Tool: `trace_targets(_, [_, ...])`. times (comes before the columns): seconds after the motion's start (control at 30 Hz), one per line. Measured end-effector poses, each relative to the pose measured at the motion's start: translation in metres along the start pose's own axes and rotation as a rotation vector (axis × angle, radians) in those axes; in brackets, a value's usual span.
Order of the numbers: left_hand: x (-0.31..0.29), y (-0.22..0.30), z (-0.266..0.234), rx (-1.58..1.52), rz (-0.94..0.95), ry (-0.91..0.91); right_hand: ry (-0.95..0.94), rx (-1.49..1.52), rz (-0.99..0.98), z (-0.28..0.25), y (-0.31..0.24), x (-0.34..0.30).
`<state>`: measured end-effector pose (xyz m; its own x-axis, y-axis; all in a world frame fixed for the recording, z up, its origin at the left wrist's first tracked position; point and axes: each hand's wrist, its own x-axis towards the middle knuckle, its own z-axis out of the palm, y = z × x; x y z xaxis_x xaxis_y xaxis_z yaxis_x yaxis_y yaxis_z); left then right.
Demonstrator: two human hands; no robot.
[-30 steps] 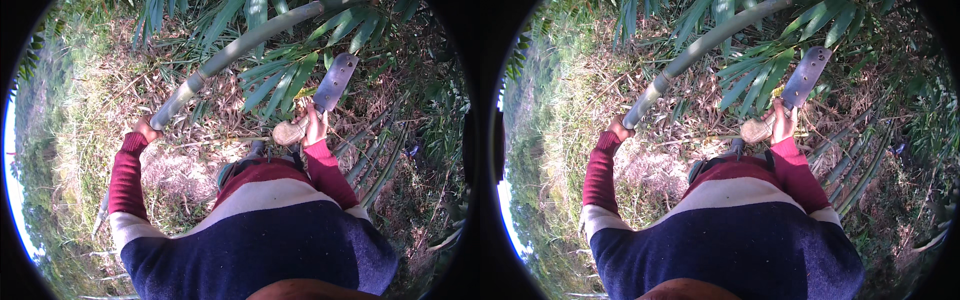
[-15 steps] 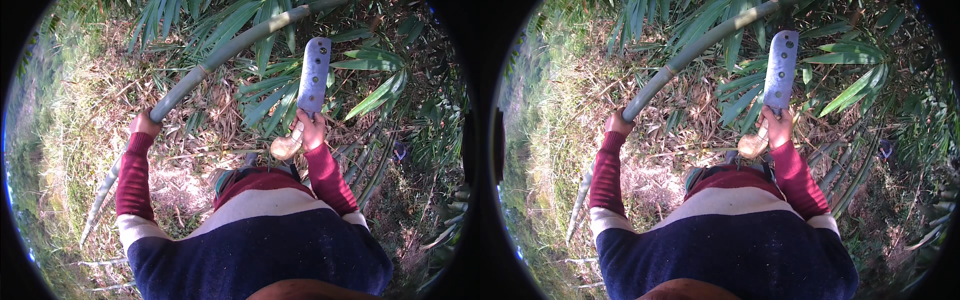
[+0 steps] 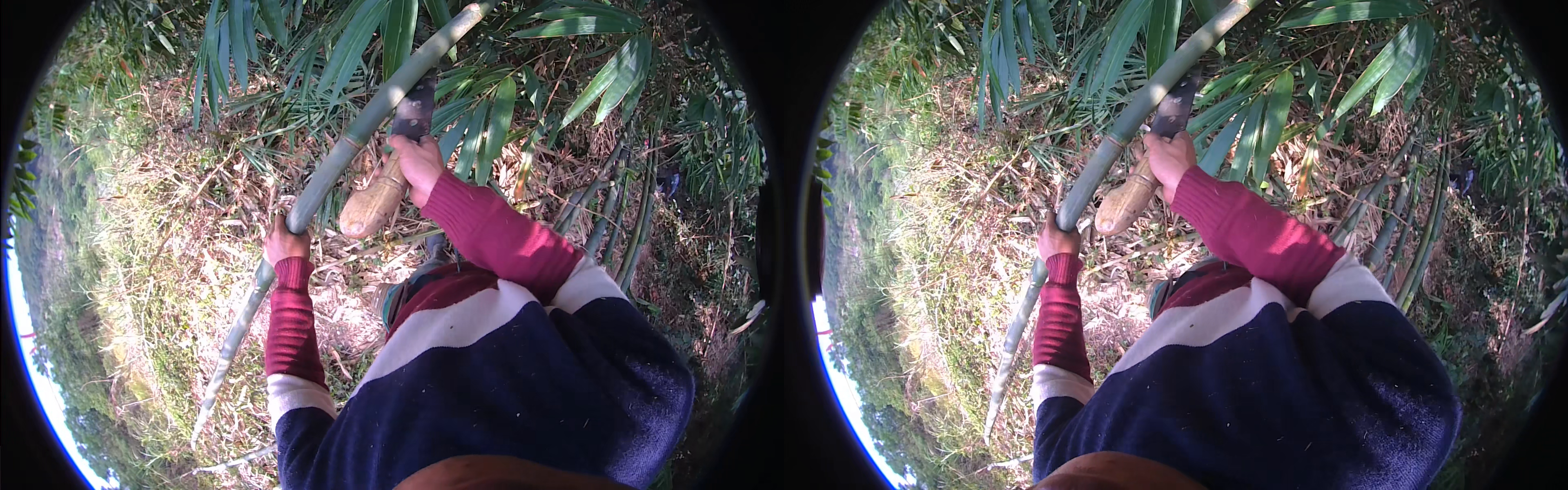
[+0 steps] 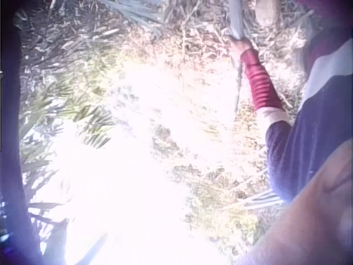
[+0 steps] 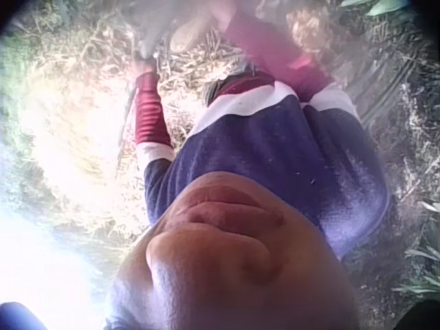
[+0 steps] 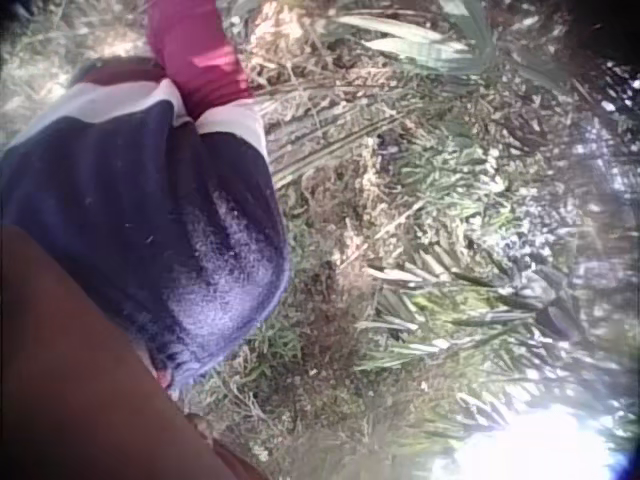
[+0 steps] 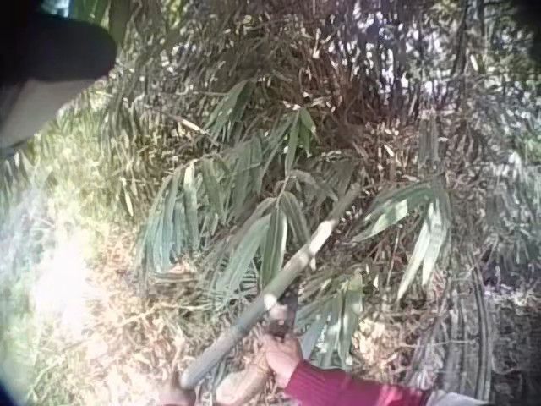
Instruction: The person uses a large machete to cut a standing bamboo stalk near its base. After the stalk falls, the person uses the machete to chop the long stalk into shorter, manageable sections on the ground.
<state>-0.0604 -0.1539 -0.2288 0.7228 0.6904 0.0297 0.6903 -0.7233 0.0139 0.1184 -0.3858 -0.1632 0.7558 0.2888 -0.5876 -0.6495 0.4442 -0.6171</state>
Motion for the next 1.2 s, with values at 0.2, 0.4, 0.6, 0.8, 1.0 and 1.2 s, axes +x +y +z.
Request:
trace_targets(0.2, [-0.013, -0.004, 0.035, -0.005, -0.017, -0.055, -0.024, -0.044, 0.274, -0.022, 0.022, 0.012])
trace_targets(0.4, [-0.033, 0.01, 0.054, -0.13, 0.065, -0.104, 0.208, -0.077, 0.085, -0.028, 0.039, 0.014])
trace_targets(0.6, [-0.017, -0.026, 0.026, -0.571, 0.275, -0.294, -0.029, -0.109, 0.344, -0.048, 0.045, 0.008])
trace_targets(0.8, [-0.026, -0.007, 0.031, -0.389, 0.311, -0.064, 0.138, -0.104, 0.046, -0.046, 0.027, 0.027])
trace_targets(1.0, [-0.024, -0.024, 0.046, -0.422, 0.306, -0.098, 0.046, -0.063, 0.306, -0.055, -0.001, 0.003])
trace_targets(1.2, [-0.031, -0.003, 0.065, -0.425, 0.344, 0.069, 0.265, -0.151, -0.121, -0.051, 0.019, 0.014])
